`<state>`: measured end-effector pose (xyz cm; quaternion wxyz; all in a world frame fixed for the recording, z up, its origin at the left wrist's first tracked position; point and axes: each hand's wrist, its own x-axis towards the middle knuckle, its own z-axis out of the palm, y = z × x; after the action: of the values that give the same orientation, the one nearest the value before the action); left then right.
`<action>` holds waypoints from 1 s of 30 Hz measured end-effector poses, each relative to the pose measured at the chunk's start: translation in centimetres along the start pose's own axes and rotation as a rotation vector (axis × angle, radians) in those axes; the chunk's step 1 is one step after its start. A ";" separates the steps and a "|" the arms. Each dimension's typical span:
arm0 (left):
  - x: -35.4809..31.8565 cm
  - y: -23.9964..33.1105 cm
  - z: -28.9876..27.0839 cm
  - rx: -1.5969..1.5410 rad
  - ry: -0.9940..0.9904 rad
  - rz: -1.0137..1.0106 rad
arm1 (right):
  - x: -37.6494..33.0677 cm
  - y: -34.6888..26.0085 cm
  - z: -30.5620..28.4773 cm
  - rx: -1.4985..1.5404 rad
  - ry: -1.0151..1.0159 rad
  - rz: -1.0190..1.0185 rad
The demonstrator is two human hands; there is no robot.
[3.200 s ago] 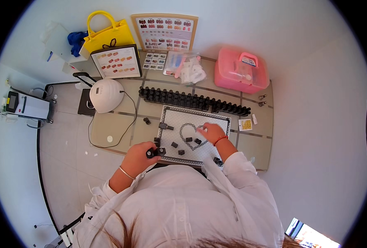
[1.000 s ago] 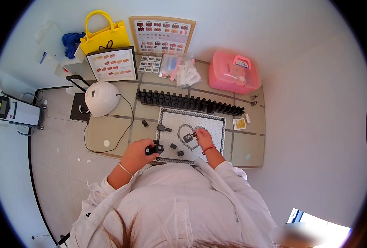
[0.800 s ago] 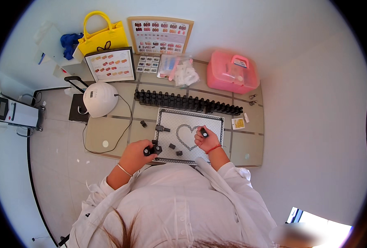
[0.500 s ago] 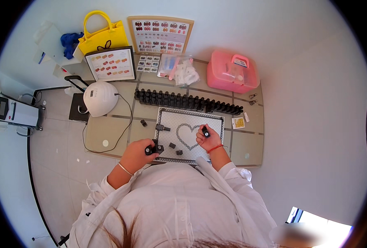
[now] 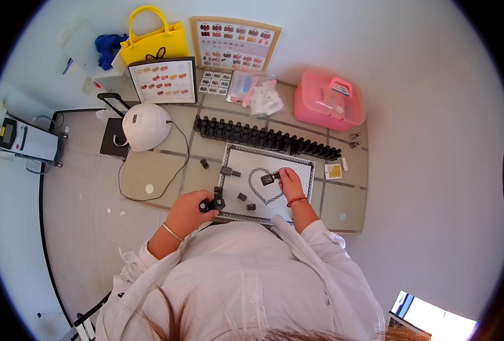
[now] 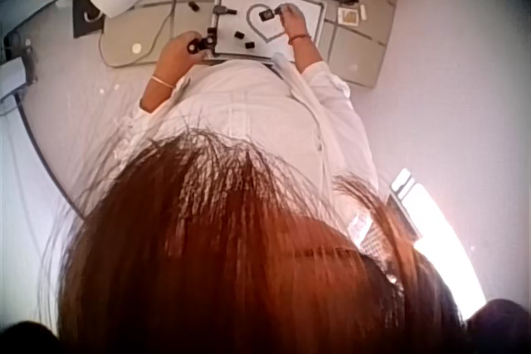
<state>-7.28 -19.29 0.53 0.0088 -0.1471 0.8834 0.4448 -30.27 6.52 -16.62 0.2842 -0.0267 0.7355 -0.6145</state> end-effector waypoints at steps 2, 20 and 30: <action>-0.3 -0.1 0.0 -0.001 0.000 -0.009 | 0.0 1.0 -0.5 -0.277 0.033 -0.188; -1.9 -0.1 0.0 0.025 0.041 -0.018 | -3.8 -3.5 4.2 -1.414 -0.118 -0.624; -3.8 -0.5 -0.5 0.014 0.067 -0.065 | -1.7 4.8 7.8 -0.837 -0.223 -0.571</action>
<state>-3.49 -19.05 1.02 -0.0051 -0.1905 0.8811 0.4329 -23.85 1.40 -21.07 0.1469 -0.4031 0.8468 -0.3143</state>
